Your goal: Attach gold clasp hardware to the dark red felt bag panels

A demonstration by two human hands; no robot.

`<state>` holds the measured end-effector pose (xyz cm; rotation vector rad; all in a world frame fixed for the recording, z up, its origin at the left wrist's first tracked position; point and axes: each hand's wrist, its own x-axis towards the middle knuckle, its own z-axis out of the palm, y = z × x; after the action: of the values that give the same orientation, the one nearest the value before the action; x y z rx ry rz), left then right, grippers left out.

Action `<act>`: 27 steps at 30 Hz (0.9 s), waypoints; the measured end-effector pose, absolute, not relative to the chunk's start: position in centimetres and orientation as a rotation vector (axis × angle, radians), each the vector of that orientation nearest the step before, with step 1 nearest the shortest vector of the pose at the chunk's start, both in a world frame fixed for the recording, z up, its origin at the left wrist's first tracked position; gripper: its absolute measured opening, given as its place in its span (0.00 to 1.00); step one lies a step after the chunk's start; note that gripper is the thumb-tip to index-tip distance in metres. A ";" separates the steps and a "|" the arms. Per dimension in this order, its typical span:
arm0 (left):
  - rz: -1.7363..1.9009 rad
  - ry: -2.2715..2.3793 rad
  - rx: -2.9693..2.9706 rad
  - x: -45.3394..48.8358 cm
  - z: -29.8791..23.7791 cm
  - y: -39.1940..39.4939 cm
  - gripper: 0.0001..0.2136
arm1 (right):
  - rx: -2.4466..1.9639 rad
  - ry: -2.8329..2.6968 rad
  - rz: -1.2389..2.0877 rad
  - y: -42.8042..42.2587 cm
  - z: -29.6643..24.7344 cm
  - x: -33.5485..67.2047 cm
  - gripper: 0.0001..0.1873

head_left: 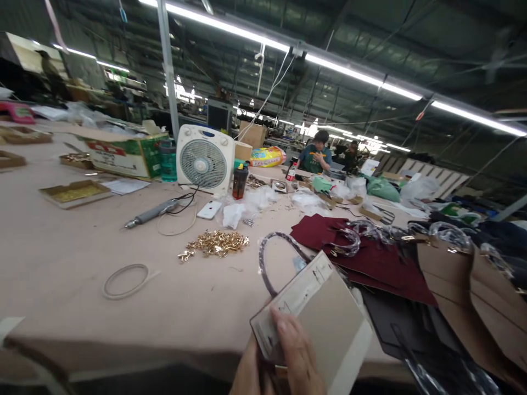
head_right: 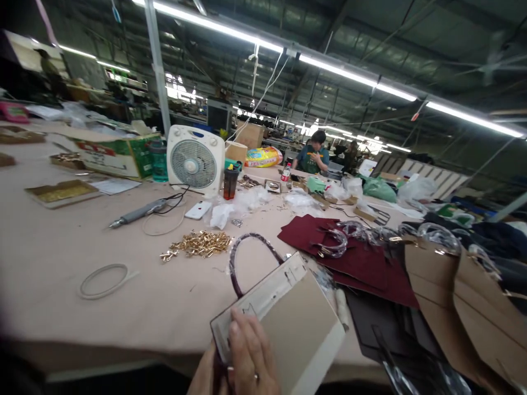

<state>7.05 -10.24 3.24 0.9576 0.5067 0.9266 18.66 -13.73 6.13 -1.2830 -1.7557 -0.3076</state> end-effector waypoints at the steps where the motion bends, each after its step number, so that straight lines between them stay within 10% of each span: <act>1: 0.922 0.510 0.940 6.7 3.2 -9.9 0.50 | -1.288 -1.777 -0.226 -13.6 5.7 18.3 0.43; 12: 1.051 0.591 0.998 2.9 2.7 -3.0 0.54 | -1.620 -1.123 0.157 -10.4 4.8 25.7 0.39; 21: 1.014 0.720 1.304 1.0 0.9 -0.1 0.60 | -1.252 -0.527 1.478 -7.9 0.5 29.1 0.44; 27: 1.080 1.151 1.517 1.4 -0.5 1.1 0.27 | -1.212 -0.574 1.020 -4.4 -1.4 28.5 0.47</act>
<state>1.43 1.11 -0.53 1.5174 1.1510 1.0800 28.46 -4.45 -1.37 -1.2119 -0.5737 1.0201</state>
